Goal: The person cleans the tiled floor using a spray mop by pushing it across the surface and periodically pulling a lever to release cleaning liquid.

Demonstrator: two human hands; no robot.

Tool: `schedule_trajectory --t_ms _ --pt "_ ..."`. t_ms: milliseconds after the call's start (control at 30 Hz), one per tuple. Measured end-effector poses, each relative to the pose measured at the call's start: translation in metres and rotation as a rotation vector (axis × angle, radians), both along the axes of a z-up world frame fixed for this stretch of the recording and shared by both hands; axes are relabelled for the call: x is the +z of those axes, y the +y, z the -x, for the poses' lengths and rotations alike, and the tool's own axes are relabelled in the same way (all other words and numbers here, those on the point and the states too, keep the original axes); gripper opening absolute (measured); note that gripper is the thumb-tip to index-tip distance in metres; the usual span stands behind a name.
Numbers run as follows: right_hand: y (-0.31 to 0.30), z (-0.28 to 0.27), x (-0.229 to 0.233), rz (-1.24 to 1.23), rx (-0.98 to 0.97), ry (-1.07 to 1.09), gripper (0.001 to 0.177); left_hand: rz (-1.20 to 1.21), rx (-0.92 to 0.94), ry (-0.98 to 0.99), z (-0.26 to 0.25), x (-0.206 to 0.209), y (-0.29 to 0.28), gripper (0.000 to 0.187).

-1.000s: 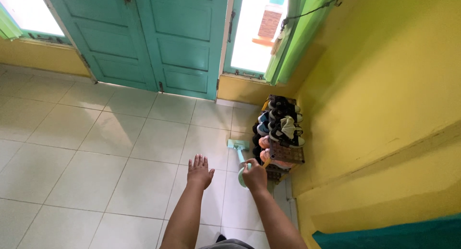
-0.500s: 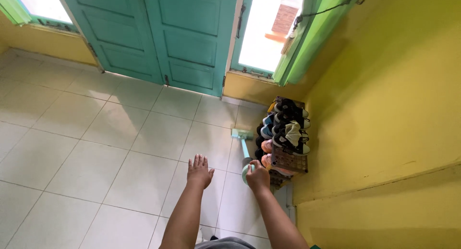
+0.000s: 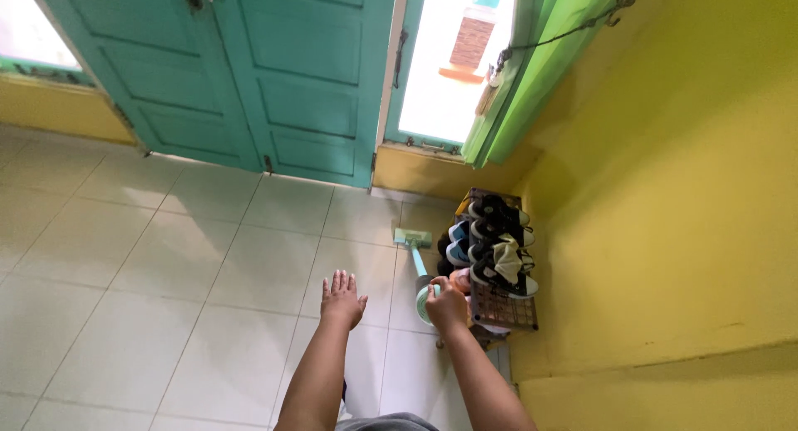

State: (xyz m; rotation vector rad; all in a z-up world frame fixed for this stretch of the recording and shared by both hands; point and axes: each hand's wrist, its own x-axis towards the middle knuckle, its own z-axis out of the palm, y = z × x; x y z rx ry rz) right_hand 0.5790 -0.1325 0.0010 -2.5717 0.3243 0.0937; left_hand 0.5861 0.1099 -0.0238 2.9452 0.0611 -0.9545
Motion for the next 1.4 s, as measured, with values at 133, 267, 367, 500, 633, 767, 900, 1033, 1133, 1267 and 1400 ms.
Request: schedule_trajectory --t_ms 133,267,367,500,633,767,900,1033,1133,1267,1400 --pt "0.007 -0.044 -0.004 -0.034 0.011 -0.147 0.021 -0.007 -0.04 -0.015 -0.047 -0.003 0.017 0.073" --pt "0.018 -0.08 -0.002 0.041 -0.023 -0.051 0.021 -0.013 -0.062 -0.011 -0.088 -0.001 0.036 0.072" --pt "0.025 -0.1 0.0 0.017 -0.053 -0.023 0.022 -0.01 -0.064 -0.008 -0.106 -0.006 0.051 0.073" --pt "0.027 -0.119 -0.003 0.005 -0.076 -0.007 0.023 -0.011 -0.064 -0.004 -0.124 -0.014 0.063 0.072" --pt "0.024 -0.145 -0.012 0.014 -0.084 -0.011 0.023 -0.012 -0.037 0.003 -0.142 -0.017 0.075 0.072" --pt "0.016 -0.176 -0.018 0.019 -0.085 -0.01 0.023 -0.011 0.01 -0.013 -0.151 -0.023 0.083 0.072" --pt "0.006 -0.211 -0.017 -0.005 -0.086 -0.057 0.023 -0.004 0.048 -0.028 -0.164 -0.024 0.086 0.073" --pt "0.0 -0.24 -0.014 -0.015 -0.083 -0.08 0.023 -0.008 0.078 -0.045 -0.183 -0.029 0.079 0.073" --pt "0.0 -0.255 -0.003 -0.019 -0.071 -0.087 0.021 -0.001 0.077 -0.048 -0.196 -0.033 0.066 0.073" --pt "-0.001 -0.279 0.02 -0.05 -0.098 -0.108 0.02 0.005 0.052 -0.059 -0.212 -0.035 0.041 0.074" --pt "-0.008 -0.3 0.04 -0.082 -0.108 -0.102 0.019 0.006 0.042 -0.039 -0.225 -0.036 0.023 0.074"
